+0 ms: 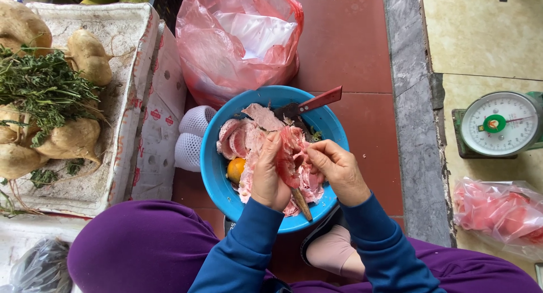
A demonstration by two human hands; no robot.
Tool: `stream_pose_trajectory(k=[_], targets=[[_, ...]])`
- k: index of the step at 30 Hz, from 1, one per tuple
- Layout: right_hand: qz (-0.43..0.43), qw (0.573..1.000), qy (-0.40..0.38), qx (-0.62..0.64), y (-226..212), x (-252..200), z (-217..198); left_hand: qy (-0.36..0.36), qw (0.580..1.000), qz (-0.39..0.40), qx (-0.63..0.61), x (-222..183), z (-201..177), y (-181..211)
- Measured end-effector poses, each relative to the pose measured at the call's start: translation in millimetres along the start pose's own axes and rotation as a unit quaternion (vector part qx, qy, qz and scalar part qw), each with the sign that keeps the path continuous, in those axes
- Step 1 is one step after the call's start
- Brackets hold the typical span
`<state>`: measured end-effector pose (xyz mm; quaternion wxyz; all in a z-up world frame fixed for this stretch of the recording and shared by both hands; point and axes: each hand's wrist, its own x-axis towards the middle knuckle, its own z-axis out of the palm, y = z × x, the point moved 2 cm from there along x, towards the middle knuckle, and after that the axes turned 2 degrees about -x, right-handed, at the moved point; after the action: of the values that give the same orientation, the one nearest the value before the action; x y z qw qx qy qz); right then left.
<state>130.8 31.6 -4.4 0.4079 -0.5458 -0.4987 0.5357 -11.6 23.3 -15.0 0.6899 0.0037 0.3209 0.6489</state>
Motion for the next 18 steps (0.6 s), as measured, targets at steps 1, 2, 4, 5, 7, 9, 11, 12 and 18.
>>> stream_pose_trajectory(k=[1, 2, 4, 5, 7, 9, 11, 12, 18], targets=[[-0.001, 1.0, 0.0, 0.001, 2.6, -0.6, 1.4, -0.001, 1.0, 0.001, 0.001, 3.0, -4.3, -2.7], [0.008, 0.999, -0.012, 0.038, 5.8, -1.8, 3.1, -0.008, 1.0, -0.011, -0.021, 5.6, -8.4, -6.3], [0.017, 0.997, -0.024, 0.076, 14.3, -1.8, 5.6, -0.017, 0.999, -0.023, -0.042, 7.7, -11.8, -10.2], [0.026, 0.993, -0.048, 0.102, 19.9, -0.4, 7.5, -0.026, 0.998, -0.034, -0.047, 7.4, -10.8, -10.8], [0.035, 0.989, -0.07, 0.129, 27.3, 0.8, 9.8, -0.035, 0.997, -0.046, -0.051, 6.7, -9.7, -11.9], [0.076, 0.978, -0.083, 0.176, 32.1, 1.8, 12.3, -0.036, 0.997, -0.048, -0.056, 7.2, -9.7, -12.0], [0.089, 0.969, -0.089, 0.211, 40.4, 4.8, 10.0, -0.042, 0.997, -0.051, -0.042, 8.8, -15.6, -15.0], [0.103, 0.959, -0.096, 0.246, 44.5, 6.6, 9.1, -0.048, 0.997, -0.053, -0.027, 9.9, -18.2, -16.2], [0.121, 0.951, -0.053, 0.28, 32.0, 1.2, 12.2, -0.023, 0.999, 0.024, 0.041, 3.7, -8.2, -11.7]])
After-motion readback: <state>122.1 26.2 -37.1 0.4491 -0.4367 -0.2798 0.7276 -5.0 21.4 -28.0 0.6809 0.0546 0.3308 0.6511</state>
